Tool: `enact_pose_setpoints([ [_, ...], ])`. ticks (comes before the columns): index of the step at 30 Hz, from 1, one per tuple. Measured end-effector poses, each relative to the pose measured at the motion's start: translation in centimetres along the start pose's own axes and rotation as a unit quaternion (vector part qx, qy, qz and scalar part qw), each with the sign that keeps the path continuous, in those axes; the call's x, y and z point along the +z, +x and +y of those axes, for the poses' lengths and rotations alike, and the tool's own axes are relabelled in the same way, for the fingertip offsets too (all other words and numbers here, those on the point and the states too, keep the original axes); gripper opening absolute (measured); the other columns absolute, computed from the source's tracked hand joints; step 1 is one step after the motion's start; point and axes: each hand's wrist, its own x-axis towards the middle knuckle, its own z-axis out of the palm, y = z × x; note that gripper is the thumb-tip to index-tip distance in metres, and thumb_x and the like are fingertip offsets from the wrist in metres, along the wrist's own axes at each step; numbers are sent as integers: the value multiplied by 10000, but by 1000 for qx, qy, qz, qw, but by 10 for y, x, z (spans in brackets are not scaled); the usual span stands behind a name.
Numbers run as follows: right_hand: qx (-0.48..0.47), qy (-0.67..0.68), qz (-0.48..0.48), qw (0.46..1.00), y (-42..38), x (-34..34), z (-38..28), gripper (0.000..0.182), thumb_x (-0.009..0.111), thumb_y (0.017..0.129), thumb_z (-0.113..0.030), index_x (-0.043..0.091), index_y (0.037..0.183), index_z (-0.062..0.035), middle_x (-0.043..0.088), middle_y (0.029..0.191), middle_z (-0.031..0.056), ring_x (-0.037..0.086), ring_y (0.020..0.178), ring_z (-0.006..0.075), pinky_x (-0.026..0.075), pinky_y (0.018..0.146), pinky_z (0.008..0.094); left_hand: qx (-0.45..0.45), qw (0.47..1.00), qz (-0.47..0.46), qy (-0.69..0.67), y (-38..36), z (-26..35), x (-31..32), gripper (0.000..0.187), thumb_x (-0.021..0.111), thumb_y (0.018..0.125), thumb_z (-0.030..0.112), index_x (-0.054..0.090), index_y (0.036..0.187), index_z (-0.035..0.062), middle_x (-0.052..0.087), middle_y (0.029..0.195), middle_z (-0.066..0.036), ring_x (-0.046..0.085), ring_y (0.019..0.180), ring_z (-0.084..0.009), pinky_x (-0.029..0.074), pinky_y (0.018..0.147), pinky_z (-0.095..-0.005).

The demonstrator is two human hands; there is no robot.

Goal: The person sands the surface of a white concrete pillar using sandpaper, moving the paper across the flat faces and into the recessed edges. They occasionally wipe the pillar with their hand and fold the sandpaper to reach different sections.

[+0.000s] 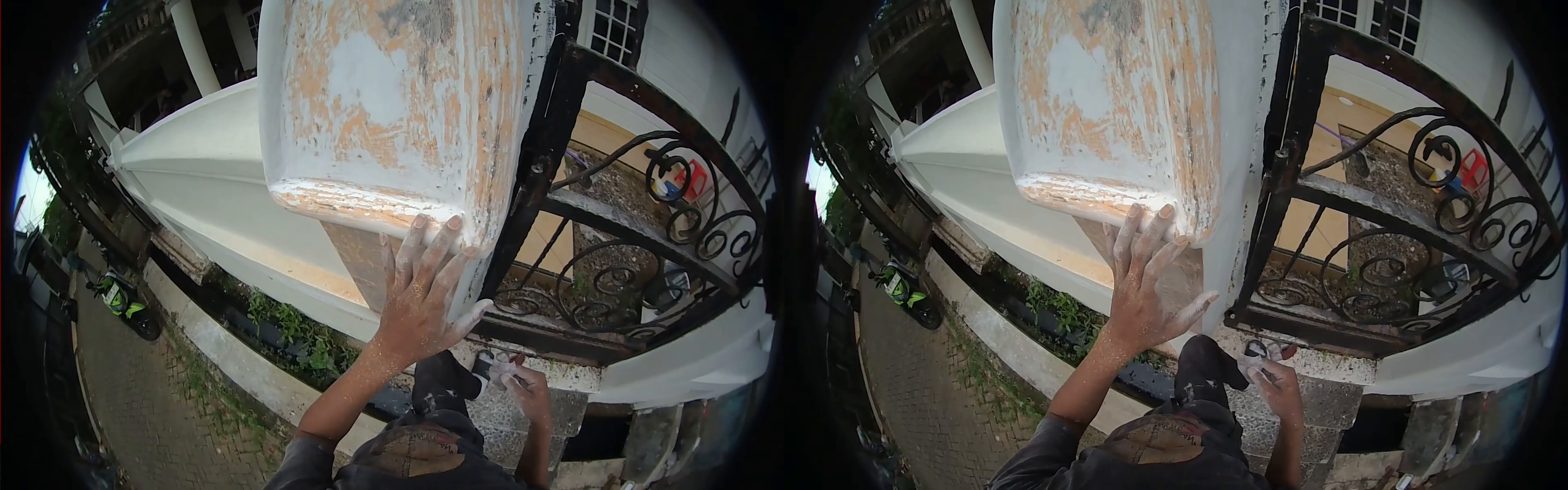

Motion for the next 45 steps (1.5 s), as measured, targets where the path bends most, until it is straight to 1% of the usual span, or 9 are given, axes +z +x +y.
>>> enact_pose_setpoints([
  [10, -11, -21, -13, 1000, 18, 10, -7, 175, 570, 847, -20, 633, 988, 61, 653, 867, 59, 567, 803, 94, 439, 755, 227, -30, 996, 6, 81, 6, -24, -6, 758, 591, 806, 479, 291, 1392, 103, 255, 1439, -103, 187, 1356, -308, 46, 1068, -610],
  [21, 4, -46, -32, 998, 27, 1, -2, 180, 589, 831, -15, 636, 989, 58, 654, 901, 82, 577, 825, 114, 448, 778, 254, -10, 943, 117, 311, -11, -164, -58, 786, 709, 724, 348, 321, 1358, 92, 287, 1350, -161, 203, 1316, -397, 132, 1070, -590],
  [27, -13, -40, -31, 999, 31, 0, 3, 175, 591, 831, -15, 638, 984, 54, 655, 903, 84, 583, 834, 124, 449, 769, 255, -319, 924, 122, 171, -38, -214, -84, 695, 615, 824, 256, 260, 1400, 96, 162, 1430, -194, 87, 1343, -410, 172, 1055, -576],
  [33, -17, -61, -36, 997, 34, 3, -1, 167, 593, 834, -25, 640, 976, 49, 654, 897, 76, 585, 826, 120, 446, 749, 252, -186, 952, 178, 164, 41, -165, -102, 698, 563, 869, 401, 239, 1401, 87, 142, 1428, -216, 94, 1340, -397, 230, 1035, -556],
  [35, -20, -59, -35, 997, 35, 5, 0, 165, 592, 836, -31, 642, 972, 48, 654, 893, 73, 586, 823, 120, 445, 747, 251, -78, 969, 213, 96, 92, -154, -108, 721, 553, 857, 470, 257, 1378, 69, 188, 1406, -210, 123, 1333, -375, 234, 1031, -554],
  [37, -23, -78, -38, 996, 35, 11, -5, 167, 592, 837, -35, 643, 973, 48, 653, 886, 71, 583, 816, 117, 447, 742, 251, -6, 941, 311, 131, 140, -143, -107, 530, 450, 915, 453, 415, 1263, 54, 472, 1250, -213, 475, 1155, -333, 388, 949, -469],
  [40, -19, -47, -33, 998, 36, 20, -12, 175, 593, 833, -39, 644, 979, 44, 654, 876, 67, 576, 804, 108, 448, 730, 249, -97, 956, 269, -61, 167, -115, -106, 533, 592, 830, 300, 437, 1254, 16, 443, 1277, -218, 356, 1233, -381, 296, 1003, -469],
  [44, -15, -13, -38, 999, 43, 18, -18, 190, 588, 826, -40, 644, 989, 39, 654, 880, 68, 571, 791, 103, 453, 714, 251, -197, 948, 234, 81, 146, -137, -97, 488, 449, 913, 470, 511, 1103, 25, 626, 913, -187, 623, 898, -308, 487, 793, -404],
  [45, -34, -28, -40, 998, 45, 18, -23, 191, 587, 823, -40, 644, 986, 41, 654, 885, 72, 573, 791, 104, 454, 711, 252, -150, 941, 284, 104, 141, -144, -91, 461, 432, 927, 456, 545, 985, 13, 618, 704, -159, 640, 703, -294, 508, 663, -378],
])
